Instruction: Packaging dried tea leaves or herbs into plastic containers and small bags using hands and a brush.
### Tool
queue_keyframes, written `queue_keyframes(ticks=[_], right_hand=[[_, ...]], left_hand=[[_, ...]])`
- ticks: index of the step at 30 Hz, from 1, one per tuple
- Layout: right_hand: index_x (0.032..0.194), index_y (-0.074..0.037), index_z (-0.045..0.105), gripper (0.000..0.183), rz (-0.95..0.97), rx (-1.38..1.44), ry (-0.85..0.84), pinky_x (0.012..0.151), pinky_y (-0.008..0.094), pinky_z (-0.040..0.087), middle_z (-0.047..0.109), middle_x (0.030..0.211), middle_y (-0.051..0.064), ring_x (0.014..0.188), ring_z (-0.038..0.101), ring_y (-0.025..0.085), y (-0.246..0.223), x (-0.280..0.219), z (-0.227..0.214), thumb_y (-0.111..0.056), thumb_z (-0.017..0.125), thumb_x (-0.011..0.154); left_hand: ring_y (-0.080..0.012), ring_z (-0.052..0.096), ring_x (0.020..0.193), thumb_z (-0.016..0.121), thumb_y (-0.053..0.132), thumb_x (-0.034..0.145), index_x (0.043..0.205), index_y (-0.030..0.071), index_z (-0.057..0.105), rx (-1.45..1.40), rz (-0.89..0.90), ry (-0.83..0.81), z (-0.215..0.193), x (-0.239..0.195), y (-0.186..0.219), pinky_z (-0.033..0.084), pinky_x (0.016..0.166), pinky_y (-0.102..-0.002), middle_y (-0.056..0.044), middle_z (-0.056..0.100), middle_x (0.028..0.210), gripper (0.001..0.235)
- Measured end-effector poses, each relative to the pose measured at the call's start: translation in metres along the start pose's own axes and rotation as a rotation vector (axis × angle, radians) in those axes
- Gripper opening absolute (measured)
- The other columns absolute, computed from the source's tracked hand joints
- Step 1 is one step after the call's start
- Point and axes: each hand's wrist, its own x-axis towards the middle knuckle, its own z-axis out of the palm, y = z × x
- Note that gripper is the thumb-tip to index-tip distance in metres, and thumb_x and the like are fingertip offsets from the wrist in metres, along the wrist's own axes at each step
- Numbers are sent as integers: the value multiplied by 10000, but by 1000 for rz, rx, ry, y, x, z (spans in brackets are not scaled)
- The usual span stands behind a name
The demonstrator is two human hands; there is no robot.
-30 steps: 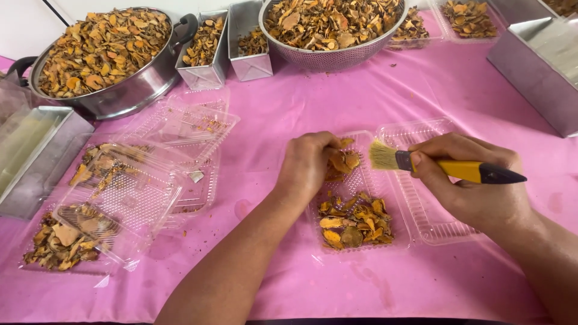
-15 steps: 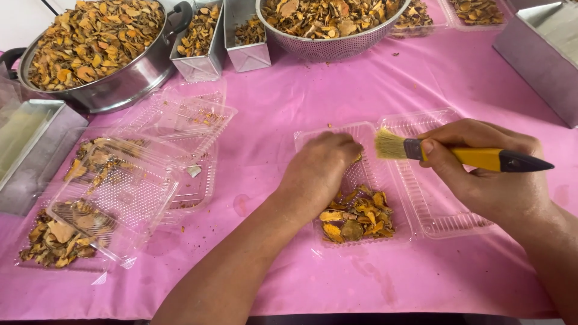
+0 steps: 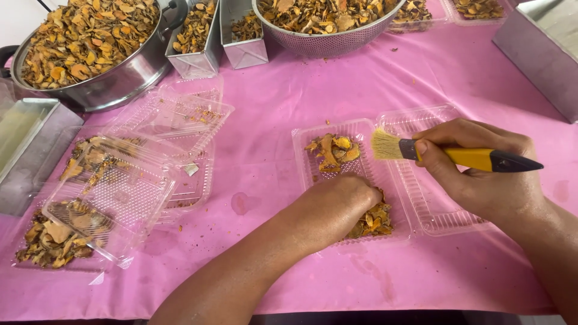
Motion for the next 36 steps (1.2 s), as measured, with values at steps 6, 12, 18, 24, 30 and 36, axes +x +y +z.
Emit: queue_keyframes(ticks=[6, 12, 18, 24, 30, 36], right_hand=[[983, 78, 704, 20, -22, 27, 27, 705, 249, 567, 739, 974, 171, 787, 719, 198, 3, -1, -2, 59, 710, 979], [1002, 81, 708, 56, -47, 35, 32, 659, 246, 527, 751, 954, 170, 746, 705, 184, -5, -1, -8, 33, 688, 980], [967, 66, 710, 131, -111, 123, 32, 693, 247, 607, 761, 964, 203, 838, 776, 238, -23, -12, -2, -42, 650, 922], [874, -8, 764, 153, 125, 153, -93, 573, 257, 552, 787, 845, 112, 662, 732, 162, -19, -12, -10, -129, 672, 887], [914, 26, 747, 131, 142, 213, -96, 599, 251, 625, 767, 823, 140, 664, 769, 184, -2, -5, -6, -67, 654, 911], [1010, 79, 663, 92, 70, 177, 127, 700, 268, 569, 726, 955, 180, 800, 726, 220, -9, -7, -8, -5, 626, 1016]], left_hand=[[-184, 419, 505, 501, -238, 565, 619, 100, 385, 37, -99, 3, 0, 0, -9, 301, 444, -394, -22, 380, 574, 361], [-155, 780, 761, 574, 37, 940, 1264, 136, 721, -313, -279, 150, 0, 14, -24, 557, 626, -265, -62, 805, 1066, 369], [-99, 702, 695, 696, 9, 842, 1196, 150, 775, -743, -503, 316, -37, 7, -10, 537, 574, -231, -26, 800, 915, 390], [-200, 704, 821, 757, -82, 768, 1413, -26, 621, -1388, -487, 529, -20, 20, -41, 653, 764, -293, -127, 709, 889, 661], [-249, 738, 795, 731, -95, 801, 1340, -71, 635, -1641, -421, 477, -10, 26, -55, 664, 687, -301, -208, 745, 1060, 548], [-430, 731, 864, 700, -162, 801, 1238, -58, 586, -1804, -416, 521, -10, 28, -52, 652, 815, -441, -318, 710, 963, 464]])
